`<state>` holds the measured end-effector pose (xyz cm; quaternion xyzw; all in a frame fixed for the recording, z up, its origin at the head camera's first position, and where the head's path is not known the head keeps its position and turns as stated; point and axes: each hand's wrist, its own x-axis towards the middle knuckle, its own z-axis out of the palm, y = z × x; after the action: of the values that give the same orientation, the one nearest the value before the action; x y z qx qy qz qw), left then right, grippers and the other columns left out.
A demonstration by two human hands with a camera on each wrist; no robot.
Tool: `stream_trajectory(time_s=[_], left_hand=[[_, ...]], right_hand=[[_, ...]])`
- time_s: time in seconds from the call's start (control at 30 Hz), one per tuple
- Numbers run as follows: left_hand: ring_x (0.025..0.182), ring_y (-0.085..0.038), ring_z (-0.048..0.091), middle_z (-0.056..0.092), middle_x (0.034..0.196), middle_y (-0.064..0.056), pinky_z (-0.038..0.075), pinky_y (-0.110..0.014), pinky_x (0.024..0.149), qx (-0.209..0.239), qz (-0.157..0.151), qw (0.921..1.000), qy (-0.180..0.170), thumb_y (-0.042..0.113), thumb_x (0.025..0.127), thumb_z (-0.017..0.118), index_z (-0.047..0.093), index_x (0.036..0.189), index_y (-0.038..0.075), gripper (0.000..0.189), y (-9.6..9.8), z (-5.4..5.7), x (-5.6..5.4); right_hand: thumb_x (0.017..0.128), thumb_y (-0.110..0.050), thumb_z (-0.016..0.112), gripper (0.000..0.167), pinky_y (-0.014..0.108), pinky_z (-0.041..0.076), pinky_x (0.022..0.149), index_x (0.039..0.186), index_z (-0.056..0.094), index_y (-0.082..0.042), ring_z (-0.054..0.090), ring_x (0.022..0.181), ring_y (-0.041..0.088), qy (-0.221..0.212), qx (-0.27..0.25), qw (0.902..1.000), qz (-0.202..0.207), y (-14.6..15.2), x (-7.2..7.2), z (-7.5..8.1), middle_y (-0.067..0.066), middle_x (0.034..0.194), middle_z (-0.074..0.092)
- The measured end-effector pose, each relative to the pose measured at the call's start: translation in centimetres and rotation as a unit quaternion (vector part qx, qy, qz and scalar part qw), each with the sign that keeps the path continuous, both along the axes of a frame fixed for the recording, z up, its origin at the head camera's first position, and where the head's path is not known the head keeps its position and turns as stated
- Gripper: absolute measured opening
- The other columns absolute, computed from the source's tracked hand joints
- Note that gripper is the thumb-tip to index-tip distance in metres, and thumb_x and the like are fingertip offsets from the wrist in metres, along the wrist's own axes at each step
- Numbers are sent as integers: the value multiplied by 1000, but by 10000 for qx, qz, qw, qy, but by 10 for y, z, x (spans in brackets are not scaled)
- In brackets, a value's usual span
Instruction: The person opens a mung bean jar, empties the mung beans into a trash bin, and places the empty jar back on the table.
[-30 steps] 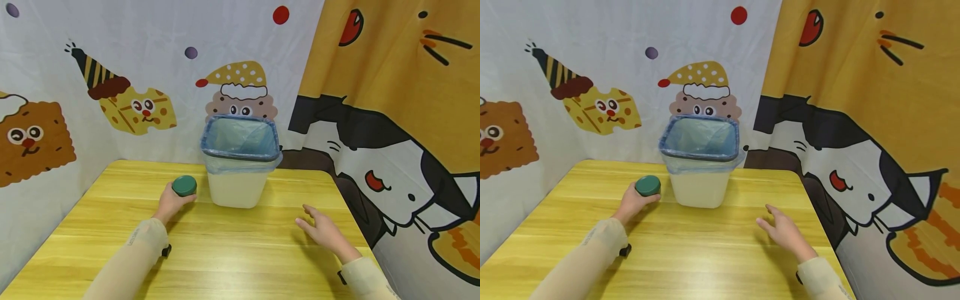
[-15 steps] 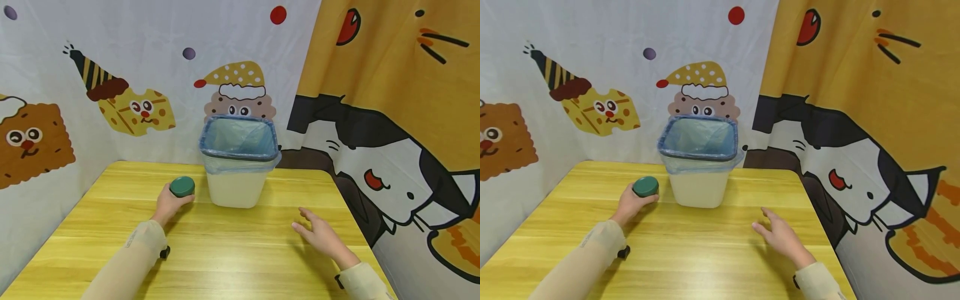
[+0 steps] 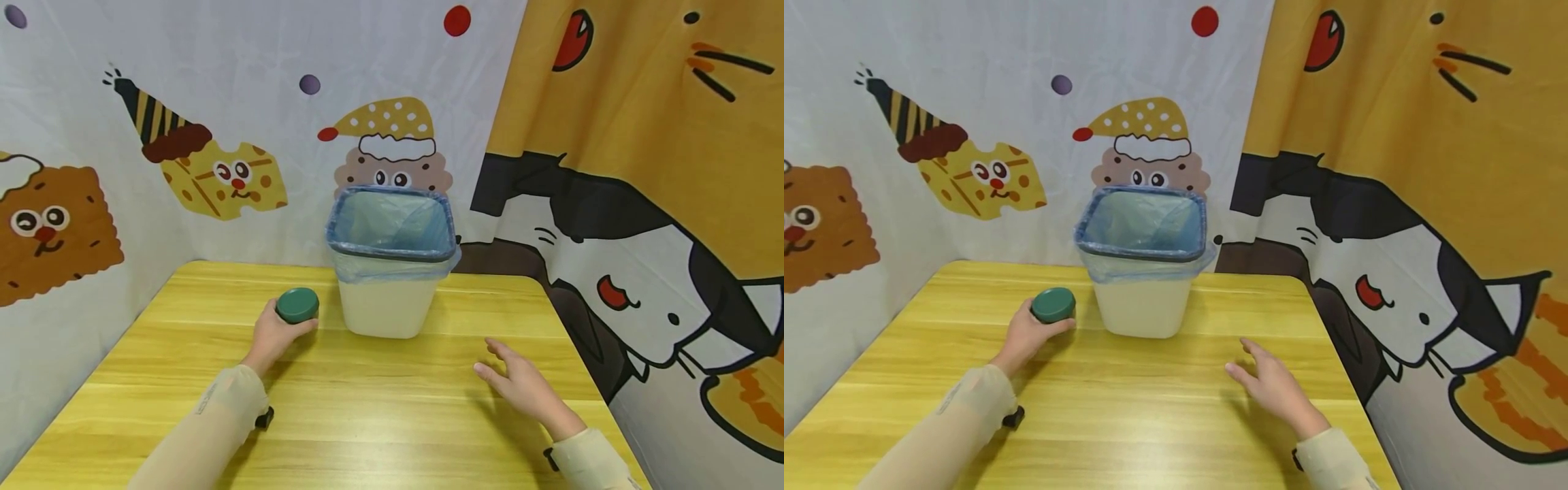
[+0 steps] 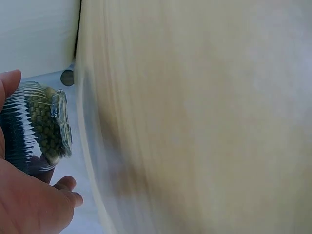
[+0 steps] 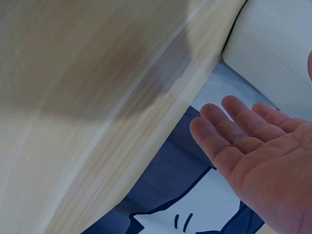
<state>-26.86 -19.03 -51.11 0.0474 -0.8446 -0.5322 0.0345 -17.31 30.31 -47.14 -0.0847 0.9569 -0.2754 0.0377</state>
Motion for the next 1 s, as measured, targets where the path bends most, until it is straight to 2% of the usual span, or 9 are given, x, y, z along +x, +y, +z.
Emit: stream_trajectory(time_s=[0.33, 0.63, 0.77, 1.0], left_hand=[[137, -40, 57, 56, 150, -21, 47, -60, 117, 188, -47, 9995, 242, 39, 83, 93, 40, 155, 3, 97, 1, 6, 7], [138, -40, 58, 57, 150, -21, 46, -61, 117, 98, -342, 9990, 270, 39, 85, 93, 40, 155, 3, 95, 2, 21, 32], [137, -38, 59, 59, 149, -19, 48, -61, 115, 125, -450, 9984, 311, 39, 84, 93, 41, 155, 5, 95, 10, 26, 46], [135, -36, 61, 61, 147, -16, 49, -60, 114, 328, -516, 9971, 461, 33, 82, 95, 44, 153, 9, 91, 25, 31, 62]], right_hand=[[109, -52, 57, 78, 67, 50, 110, 164, 36, -2, 55, 141, 51, 30, -49, 10000, 12, -2, 1, 1, 28, 158, 53], [108, -56, 56, 79, 65, 51, 110, 165, 37, -4, 56, 142, 49, 73, -235, 9996, 114, -9, 2, 6, 27, 159, 53], [107, -59, 57, 81, 66, 49, 112, 165, 38, -5, 54, 144, 48, 160, -235, 9995, 164, -15, 5, 9, 25, 159, 54], [105, -56, 62, 80, 64, 50, 112, 163, 41, -6, 55, 145, 43, 376, -385, 9982, 278, -29, 16, 19, 20, 158, 57]])
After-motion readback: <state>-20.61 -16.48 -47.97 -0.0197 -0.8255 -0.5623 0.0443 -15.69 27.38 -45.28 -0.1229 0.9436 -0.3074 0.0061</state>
